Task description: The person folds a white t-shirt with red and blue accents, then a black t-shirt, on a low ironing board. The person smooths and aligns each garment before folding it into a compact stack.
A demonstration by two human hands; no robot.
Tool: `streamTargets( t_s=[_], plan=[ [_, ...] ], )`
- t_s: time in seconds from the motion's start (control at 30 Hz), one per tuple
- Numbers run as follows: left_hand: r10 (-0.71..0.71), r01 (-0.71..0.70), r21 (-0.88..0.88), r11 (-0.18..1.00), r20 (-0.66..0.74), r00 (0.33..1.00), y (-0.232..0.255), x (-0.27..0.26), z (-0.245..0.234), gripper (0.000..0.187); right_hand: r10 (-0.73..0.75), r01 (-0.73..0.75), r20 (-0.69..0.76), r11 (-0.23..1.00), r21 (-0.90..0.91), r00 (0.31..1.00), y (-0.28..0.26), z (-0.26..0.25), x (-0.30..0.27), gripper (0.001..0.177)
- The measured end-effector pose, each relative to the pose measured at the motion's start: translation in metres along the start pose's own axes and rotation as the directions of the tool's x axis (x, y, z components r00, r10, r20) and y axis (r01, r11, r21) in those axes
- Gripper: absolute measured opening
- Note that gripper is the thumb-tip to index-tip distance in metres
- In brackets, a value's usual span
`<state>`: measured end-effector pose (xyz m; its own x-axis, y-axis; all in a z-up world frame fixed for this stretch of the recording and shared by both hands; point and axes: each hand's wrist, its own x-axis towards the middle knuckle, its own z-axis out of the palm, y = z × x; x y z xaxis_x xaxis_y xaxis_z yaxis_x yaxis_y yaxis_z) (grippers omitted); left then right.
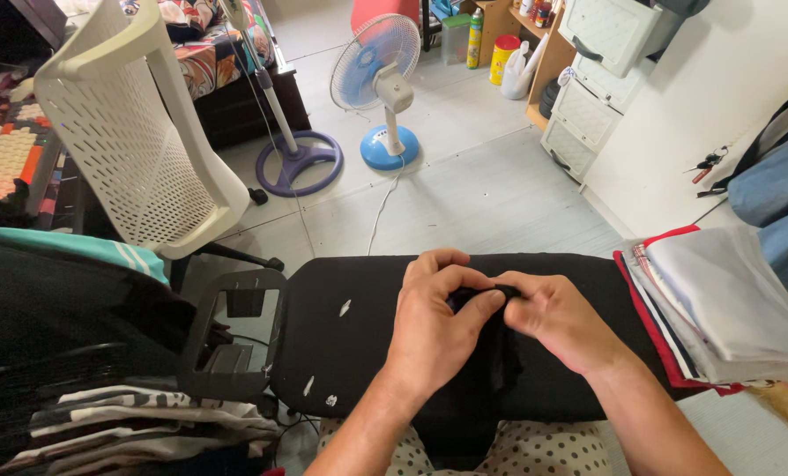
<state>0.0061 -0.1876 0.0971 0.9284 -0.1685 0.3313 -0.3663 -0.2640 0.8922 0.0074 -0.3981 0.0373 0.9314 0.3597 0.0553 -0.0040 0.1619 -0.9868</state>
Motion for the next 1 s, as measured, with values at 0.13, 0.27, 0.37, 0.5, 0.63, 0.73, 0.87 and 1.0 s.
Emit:
streamTargets(
  t_s=[0.13,0.27,0.37,0.5,0.63,0.73,0.87,1.0],
  plan=[
    [-0.108,0.125,-0.155,0.980,0.115,0.987,-0.008,0.004,-0.005,0.015,-0.006,0.006,0.006,0.998,-0.064,1.000,0.000,0.004,0.001,0.041],
    [-0.151,0.213,-0.327,0.921,0.206,0.967,-0.010,0.007,-0.009,0.013,-0.033,0.035,0.014,0.986,-0.161,0.999,-0.006,0.010,0.000,0.038],
    [-0.164,0.207,-0.208,0.956,0.208,0.964,-0.010,0.005,-0.009,0.010,-0.041,0.044,0.020,0.984,-0.171,0.999,-0.010,0.015,0.000,0.037],
    [-0.161,0.202,-0.198,0.959,0.203,0.966,-0.012,0.003,-0.007,0.015,-0.002,-0.011,-0.050,0.964,-0.264,0.999,-0.013,0.019,0.001,0.028],
    [-0.149,0.169,-0.088,0.982,0.200,0.968,-0.020,0.000,-0.006,0.033,0.002,-0.056,-0.176,0.951,-0.304,0.984,-0.019,0.017,0.000,0.029],
    [-0.097,0.089,0.043,0.995,0.251,0.963,-0.028,-0.003,-0.007,0.041,-0.019,-0.056,-0.228,0.947,-0.317,0.974,-0.024,0.012,-0.004,0.033],
    [-0.027,-0.078,0.290,0.954,0.342,0.939,-0.040,0.003,-0.011,0.050,-0.125,0.054,-0.207,0.945,-0.322,0.970,-0.028,0.004,-0.010,0.029],
    [-0.176,-0.128,0.604,0.786,0.418,0.891,-0.046,0.005,-0.019,0.057,-0.254,0.185,-0.215,0.937,-0.295,0.943,-0.035,-0.013,-0.013,0.029]
  ],
)
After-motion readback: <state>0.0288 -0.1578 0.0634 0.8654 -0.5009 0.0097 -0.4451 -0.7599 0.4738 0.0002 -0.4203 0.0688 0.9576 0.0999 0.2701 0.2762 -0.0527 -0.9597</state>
